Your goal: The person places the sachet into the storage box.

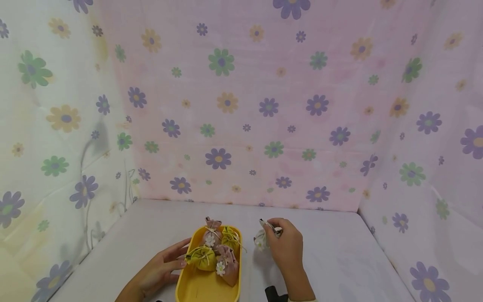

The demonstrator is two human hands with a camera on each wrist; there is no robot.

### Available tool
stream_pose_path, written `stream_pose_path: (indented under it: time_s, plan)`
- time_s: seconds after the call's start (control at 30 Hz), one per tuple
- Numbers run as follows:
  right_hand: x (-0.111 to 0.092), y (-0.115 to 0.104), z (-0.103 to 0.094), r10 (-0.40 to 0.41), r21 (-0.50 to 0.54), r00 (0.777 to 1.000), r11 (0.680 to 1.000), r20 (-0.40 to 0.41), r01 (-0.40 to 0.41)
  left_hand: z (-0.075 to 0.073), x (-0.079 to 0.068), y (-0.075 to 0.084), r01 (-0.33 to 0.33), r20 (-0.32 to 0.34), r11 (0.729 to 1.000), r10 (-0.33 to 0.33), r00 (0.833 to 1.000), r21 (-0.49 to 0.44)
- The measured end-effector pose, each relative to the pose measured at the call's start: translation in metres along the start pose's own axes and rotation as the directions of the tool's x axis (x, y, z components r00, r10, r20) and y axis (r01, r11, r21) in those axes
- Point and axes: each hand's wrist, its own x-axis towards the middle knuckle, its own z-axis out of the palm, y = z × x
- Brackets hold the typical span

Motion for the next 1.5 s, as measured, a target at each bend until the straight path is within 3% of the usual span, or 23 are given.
stream_pose_path:
  time_s: [0.37, 0.73, 1.5]
  plan:
    - [-0.004, -0.016, -0.007, -0.081, 0.021, 0.996, 0.996, -0.032, 0.081, 0.0, 0.0, 0.001, 0.007, 0.004, 1.0, -0.007, 1.0, 0.002]
    - [-0.013, -0.039, -0.013, -0.106, 0.069, 0.994, 0.992, -0.027, 0.107, -0.001, 0.001, -0.001, 0.008, 0.007, 1.0, -0.008, 1.0, 0.006]
    - [-0.029, -0.068, -0.019, -0.302, 0.13, 0.953, 0.945, -0.009, 0.3, 0.001, -0.001, 0.002, 0.004, -0.011, 1.0, -0.004, 1.0, 0.016]
